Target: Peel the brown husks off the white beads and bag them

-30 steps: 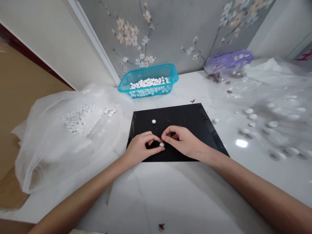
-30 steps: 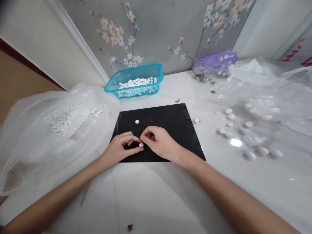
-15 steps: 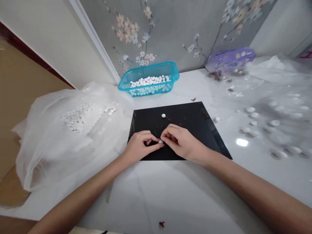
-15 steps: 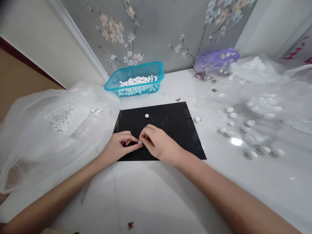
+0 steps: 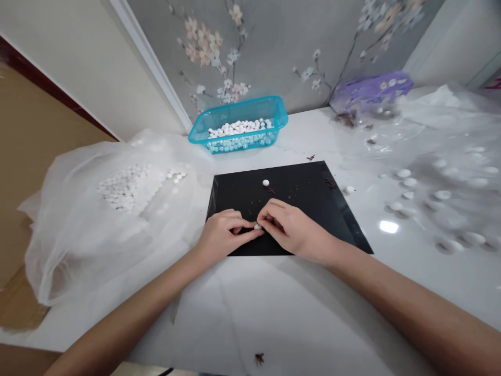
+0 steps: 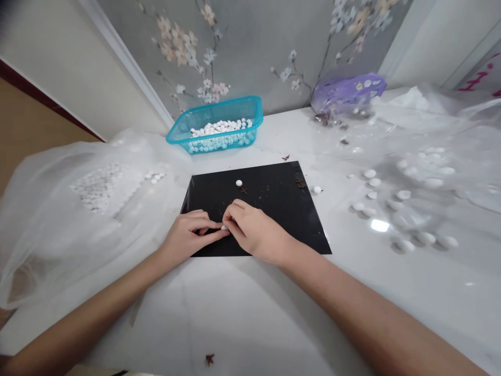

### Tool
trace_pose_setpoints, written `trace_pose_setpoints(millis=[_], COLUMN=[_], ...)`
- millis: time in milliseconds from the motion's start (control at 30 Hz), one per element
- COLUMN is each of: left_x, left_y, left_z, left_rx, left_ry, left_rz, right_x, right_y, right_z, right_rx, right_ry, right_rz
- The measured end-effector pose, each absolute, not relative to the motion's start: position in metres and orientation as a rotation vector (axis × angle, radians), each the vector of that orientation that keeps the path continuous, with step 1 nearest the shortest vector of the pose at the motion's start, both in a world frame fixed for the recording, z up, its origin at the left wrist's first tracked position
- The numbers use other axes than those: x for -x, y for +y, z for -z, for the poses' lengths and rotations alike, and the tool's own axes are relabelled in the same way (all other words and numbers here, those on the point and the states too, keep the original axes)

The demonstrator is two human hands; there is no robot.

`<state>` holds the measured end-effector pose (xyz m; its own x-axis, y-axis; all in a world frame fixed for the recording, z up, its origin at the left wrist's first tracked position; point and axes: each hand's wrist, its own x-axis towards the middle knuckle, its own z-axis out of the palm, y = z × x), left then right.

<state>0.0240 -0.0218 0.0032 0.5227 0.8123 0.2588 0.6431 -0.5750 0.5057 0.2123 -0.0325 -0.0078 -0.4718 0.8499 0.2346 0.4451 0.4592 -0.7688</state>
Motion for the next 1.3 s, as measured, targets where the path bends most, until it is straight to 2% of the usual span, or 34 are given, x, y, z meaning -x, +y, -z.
trace_pose_setpoints(millis=[667,1100,1300], left_x=[-0.022,-0.022,-0.021], left_y=[-0.023,-0.022,-0.023], left_z=[-0.001,-0.001,-0.001], left_rx=[-2.401,-2.361,-2.381], left_ry=[1.223,1.213,1.22], left_rz=[-0.637,-0.622,-0.614], right_x=[-0.214,-0.208,-0.209], right_y=[-0.035,-0.038,-0.039], right_z=[0.002,-0.002,0.002], right_rx=[1.138,1.219,1.135], right_ry=[-2.2,-2.414,-2.36], right_rz=[-0.869,-0.647,-0.683])
